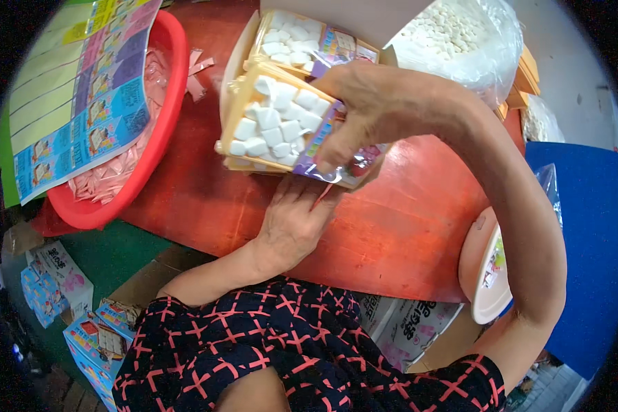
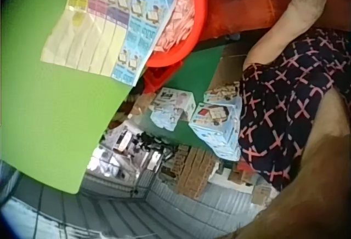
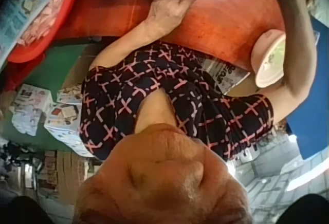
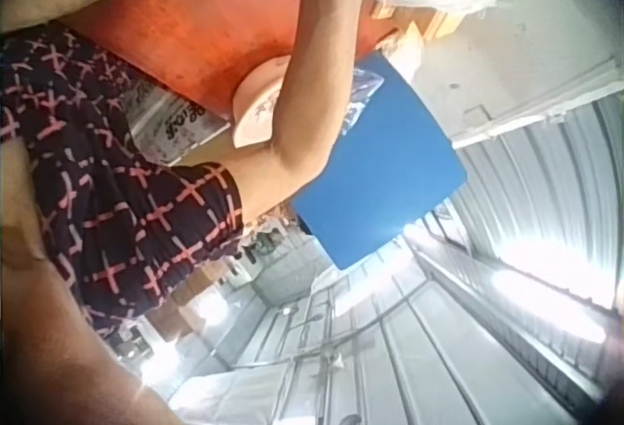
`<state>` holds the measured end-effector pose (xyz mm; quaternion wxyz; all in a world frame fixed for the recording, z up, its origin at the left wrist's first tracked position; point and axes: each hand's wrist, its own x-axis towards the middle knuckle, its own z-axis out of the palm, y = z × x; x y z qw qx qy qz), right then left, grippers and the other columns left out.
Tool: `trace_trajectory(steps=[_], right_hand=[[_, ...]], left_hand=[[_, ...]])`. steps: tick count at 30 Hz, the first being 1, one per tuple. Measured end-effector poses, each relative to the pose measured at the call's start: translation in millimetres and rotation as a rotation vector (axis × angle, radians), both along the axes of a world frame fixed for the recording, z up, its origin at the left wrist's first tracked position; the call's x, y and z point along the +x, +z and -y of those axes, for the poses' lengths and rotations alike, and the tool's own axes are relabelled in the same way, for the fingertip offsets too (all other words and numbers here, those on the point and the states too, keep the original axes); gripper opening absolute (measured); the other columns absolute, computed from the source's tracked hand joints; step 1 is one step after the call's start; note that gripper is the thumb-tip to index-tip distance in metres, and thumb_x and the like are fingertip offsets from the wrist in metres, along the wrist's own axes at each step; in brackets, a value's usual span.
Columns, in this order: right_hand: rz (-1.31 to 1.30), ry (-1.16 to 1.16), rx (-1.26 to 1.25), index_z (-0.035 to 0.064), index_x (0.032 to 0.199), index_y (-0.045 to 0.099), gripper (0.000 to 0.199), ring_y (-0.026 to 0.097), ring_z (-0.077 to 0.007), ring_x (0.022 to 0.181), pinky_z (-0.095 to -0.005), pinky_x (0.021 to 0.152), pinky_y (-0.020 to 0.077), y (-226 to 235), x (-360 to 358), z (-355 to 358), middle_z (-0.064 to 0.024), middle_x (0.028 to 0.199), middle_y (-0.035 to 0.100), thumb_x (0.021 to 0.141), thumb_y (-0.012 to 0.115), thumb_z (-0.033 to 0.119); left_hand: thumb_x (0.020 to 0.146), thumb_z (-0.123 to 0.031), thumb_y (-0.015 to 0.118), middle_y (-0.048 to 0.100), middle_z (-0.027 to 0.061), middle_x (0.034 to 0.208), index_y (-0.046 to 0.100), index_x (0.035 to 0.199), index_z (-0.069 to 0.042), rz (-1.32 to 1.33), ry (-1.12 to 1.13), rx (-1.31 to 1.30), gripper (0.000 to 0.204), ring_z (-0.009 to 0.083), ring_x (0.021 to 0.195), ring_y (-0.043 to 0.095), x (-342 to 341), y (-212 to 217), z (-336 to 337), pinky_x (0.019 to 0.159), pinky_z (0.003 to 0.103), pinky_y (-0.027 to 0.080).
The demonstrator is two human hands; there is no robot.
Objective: Assembling a cardboard product box and filling it with small packaged toy sets.
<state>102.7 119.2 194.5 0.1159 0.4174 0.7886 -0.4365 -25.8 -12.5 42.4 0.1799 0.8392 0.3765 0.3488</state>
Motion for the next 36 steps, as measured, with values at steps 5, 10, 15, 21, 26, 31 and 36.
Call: trace_trajectory(steps=[5, 10, 15, 21, 26, 31, 36], right_hand=[[0.069, 0.007, -0.057, -0.0019, 0.088, 0.057, 0.037, 0.055, -0.0107, 0.063, -0.0266, 0.059, 0.0484, -1.0, 1.7, 1.0, -0.0045, 0.068, 0.06, 0.063, 0.074, 0.018], [0.115, 0.008, -0.058, -0.0007, 0.091, 0.058, 0.041, 0.057, -0.0117, 0.069, -0.0271, 0.064, 0.0483, -3.8, 1.1, -3.6, -0.0052, 0.074, 0.063, 0.062, 0.077, 0.022], [0.02, -0.024, -0.129, 0.0, 0.097, 0.058, 0.056, 0.058, -0.0132, 0.075, -0.0285, 0.07, 0.0485, -2.4, 3.7, -6.7, -0.0057, 0.081, 0.065, 0.058, 0.082, 0.031], [0.097, -0.101, -0.184, 0.0004, 0.103, 0.056, 0.058, 0.06, -0.0151, 0.083, -0.0283, 0.077, 0.0486, 2.5, 3.8, -9.6, -0.0071, 0.088, 0.065, 0.061, 0.082, 0.03], [0.15, -0.044, -0.18, 0.0014, 0.104, 0.056, 0.058, 0.062, -0.0175, 0.085, -0.0289, 0.078, 0.0489, 4.0, 0.3, -10.7, -0.0082, 0.091, 0.066, 0.061, 0.081, 0.032], [0.205, -0.051, -0.172, 0.0015, 0.102, 0.058, 0.058, 0.062, -0.0186, 0.082, -0.0296, 0.076, 0.049, 4.6, -5.4, -5.8, -0.01, 0.09, 0.066, 0.061, 0.079, 0.037], [0.227, -0.057, -0.168, 0.001, 0.099, 0.059, 0.055, 0.062, -0.0182, 0.081, -0.0302, 0.074, 0.0489, 1.7, -8.2, -5.5, -0.0091, 0.088, 0.067, 0.06, 0.08, 0.035]], left_hand=[[0.071, -0.01, 0.061, 0.056, 0.0139, 0.096, 0.056, 0.106, -0.003, 0.165, -0.119, 0.097, 0.036, 0.0338, 0.095, 0.052, -19.2, -7.9, 1.5, 0.09, 0.045, 0.04], [0.058, -0.01, 0.072, 0.051, 0.0138, 0.109, 0.051, 0.112, -0.01, 0.375, 0.308, 0.442, 0.058, 0.0303, 0.091, 0.053, -61.1, 15.4, -23.3, 0.072, 0.036, 0.043], [0.052, 0.005, 0.071, 0.04, 0.0195, 0.126, 0.042, 0.124, -0.011, 0.394, 0.179, 0.097, 0.079, 0.0379, 0.11, 0.047, -63.5, 12.5, -54.5, 0.086, 0.042, 0.045], [0.059, 0.013, 0.055, 0.045, 0.0238, 0.125, 0.041, 0.129, -0.008, 0.401, 0.177, 0.147, 0.074, 0.0397, 0.107, 0.052, -68.8, 6.6, -56.8, 0.086, 0.04, 0.048], [0.063, 0.016, 0.049, 0.049, 0.0262, 0.121, 0.041, 0.129, -0.004, 0.39, 0.265, 0.268, 0.069, 0.0402, 0.104, 0.054, -60.1, 0.7, -58.2, 0.085, 0.04, 0.049], [0.066, 0.016, 0.05, 0.052, 0.0247, 0.117, 0.043, 0.127, -0.002, 0.406, 0.339, 0.271, 0.063, 0.0384, 0.102, 0.057, -55.9, 3.2, -63.3, 0.083, 0.039, 0.05], [0.068, 0.017, 0.05, 0.054, 0.0225, 0.116, 0.043, 0.126, 0.0, 0.423, 0.366, 0.208, 0.061, 0.0375, 0.101, 0.057, -57.0, -1.5, -55.0, 0.083, 0.038, 0.05]])
